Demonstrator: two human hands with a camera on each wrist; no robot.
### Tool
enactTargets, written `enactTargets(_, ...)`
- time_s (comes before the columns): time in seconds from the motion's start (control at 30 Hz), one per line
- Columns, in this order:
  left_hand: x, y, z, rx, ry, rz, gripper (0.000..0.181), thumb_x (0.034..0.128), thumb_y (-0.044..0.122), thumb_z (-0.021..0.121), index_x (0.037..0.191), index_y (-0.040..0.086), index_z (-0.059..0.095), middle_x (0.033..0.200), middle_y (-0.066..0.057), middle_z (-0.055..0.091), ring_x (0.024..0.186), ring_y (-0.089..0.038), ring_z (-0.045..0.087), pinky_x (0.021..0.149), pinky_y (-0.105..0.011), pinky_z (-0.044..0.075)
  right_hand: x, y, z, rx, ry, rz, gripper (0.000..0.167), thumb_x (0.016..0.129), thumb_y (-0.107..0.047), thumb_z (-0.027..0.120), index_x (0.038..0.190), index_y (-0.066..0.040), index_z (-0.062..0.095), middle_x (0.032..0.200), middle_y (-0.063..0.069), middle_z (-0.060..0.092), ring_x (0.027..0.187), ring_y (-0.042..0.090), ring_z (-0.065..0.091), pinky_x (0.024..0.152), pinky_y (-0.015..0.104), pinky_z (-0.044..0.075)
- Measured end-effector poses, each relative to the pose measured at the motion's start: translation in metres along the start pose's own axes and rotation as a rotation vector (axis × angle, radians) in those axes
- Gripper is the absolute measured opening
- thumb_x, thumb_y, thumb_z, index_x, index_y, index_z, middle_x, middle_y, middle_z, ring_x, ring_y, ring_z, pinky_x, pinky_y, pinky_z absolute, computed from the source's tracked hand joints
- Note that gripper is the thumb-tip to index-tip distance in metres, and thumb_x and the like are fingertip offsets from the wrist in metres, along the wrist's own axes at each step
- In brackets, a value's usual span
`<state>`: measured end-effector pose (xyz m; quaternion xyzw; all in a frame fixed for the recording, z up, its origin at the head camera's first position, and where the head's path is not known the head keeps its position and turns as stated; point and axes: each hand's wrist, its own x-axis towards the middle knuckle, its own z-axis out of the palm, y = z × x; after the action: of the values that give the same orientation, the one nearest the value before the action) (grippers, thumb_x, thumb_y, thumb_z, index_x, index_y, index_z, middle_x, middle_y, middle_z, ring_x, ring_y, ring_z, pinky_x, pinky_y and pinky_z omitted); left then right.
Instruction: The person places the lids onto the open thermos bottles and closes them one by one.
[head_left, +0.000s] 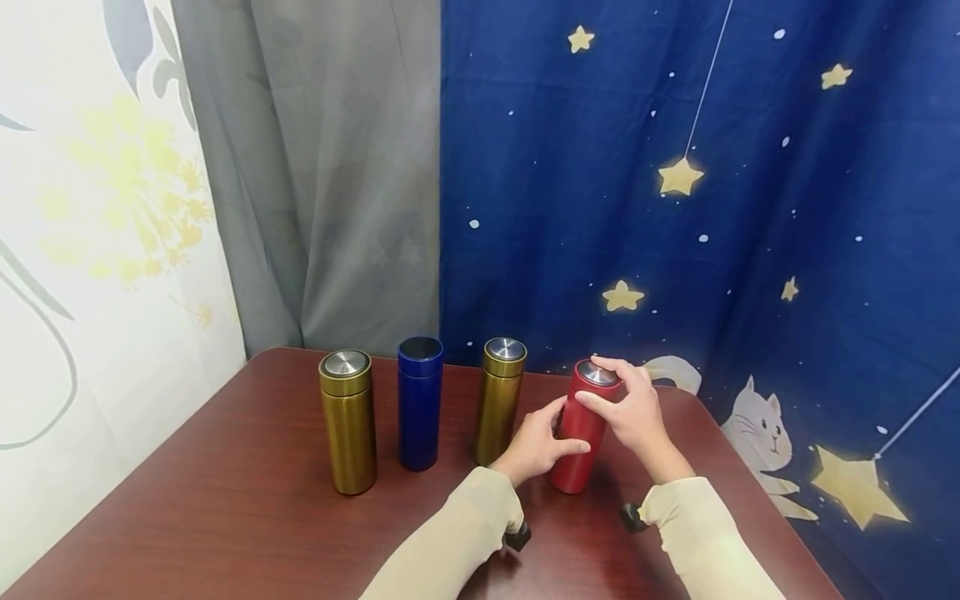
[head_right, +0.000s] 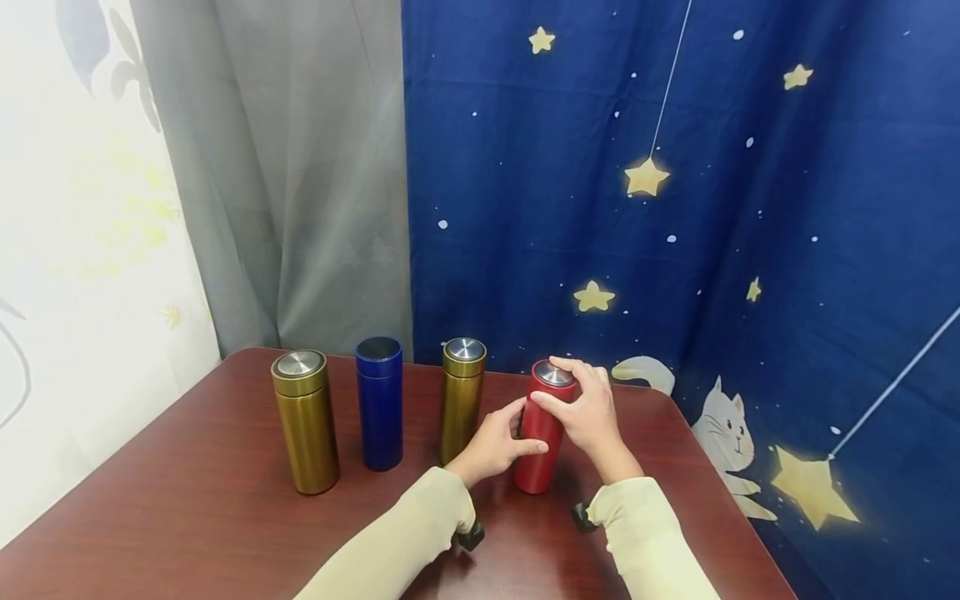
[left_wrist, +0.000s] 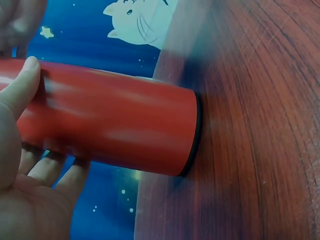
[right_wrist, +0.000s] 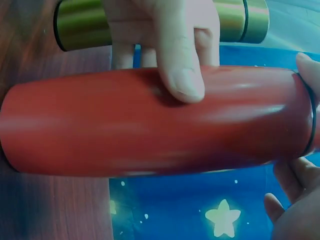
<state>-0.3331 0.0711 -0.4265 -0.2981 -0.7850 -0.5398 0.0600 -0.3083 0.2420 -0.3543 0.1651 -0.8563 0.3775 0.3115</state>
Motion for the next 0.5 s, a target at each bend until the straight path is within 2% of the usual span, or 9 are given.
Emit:
enactTargets(0.13, 0.001, -0.001, 0.000, -0.002, 0.002, -0.002, 0.070, 0.0809, 0.029, 0.081, 0.142, 0.015, 0.049, 0.116, 0.002, 0.068, 0.101, -0.008, 0.065, 0.084, -0.024, 0.052, -0.001, 0.000, 0.004, 0.007, 0.030, 0.002, 0.058, 0.076, -0.029, 0.084, 0.129, -0.016, 0.063, 0.120, 0.011, 0.061, 0.109, 0.027, 0.046, 0.082, 0.051, 0.049)
enactTargets(0.27, 0.003, -0.004, 0.000, -0.024, -0.008, 0.005, 0.069, 0.0810, 0.028, 0.081, 0.141, 0.015, 0.049, 0.116, 0.003, 0.067, 0.101, -0.008, 0.065, 0.084, -0.024, 0.052, 0.000, 0.002, 0.004, 0.034, 0.011, 0.004, 0.059, 0.076, -0.028, 0.083, 0.129, -0.017, 0.061, 0.120, 0.012, 0.060, 0.110, 0.028, 0.046, 0.082, 0.052, 0.050)
enactTargets(0.37, 0.005, -0.005, -0.002, -0.040, -0.028, 0.019, 0.069, 0.0812, 0.027, 0.081, 0.141, 0.016, 0.050, 0.115, 0.004, 0.067, 0.100, -0.007, 0.065, 0.084, -0.023, 0.052, 0.003, 0.006, 0.001, 0.096, -0.066, 0.008, 0.059, 0.079, -0.026, 0.080, 0.133, -0.017, 0.057, 0.123, 0.011, 0.058, 0.112, 0.026, 0.047, 0.084, 0.050, 0.051)
enactTargets(0.5, 0.007, -0.007, -0.003, -0.061, -0.064, 0.039, 0.067, 0.0812, 0.023, 0.081, 0.141, 0.016, 0.050, 0.113, 0.003, 0.068, 0.098, -0.006, 0.065, 0.083, -0.022, 0.051, 0.004, 0.012, -0.004, 0.260, -0.192, -0.001, 0.060, 0.085, -0.013, 0.073, 0.140, -0.015, 0.050, 0.130, 0.012, 0.056, 0.114, 0.020, 0.052, 0.087, 0.038, 0.052)
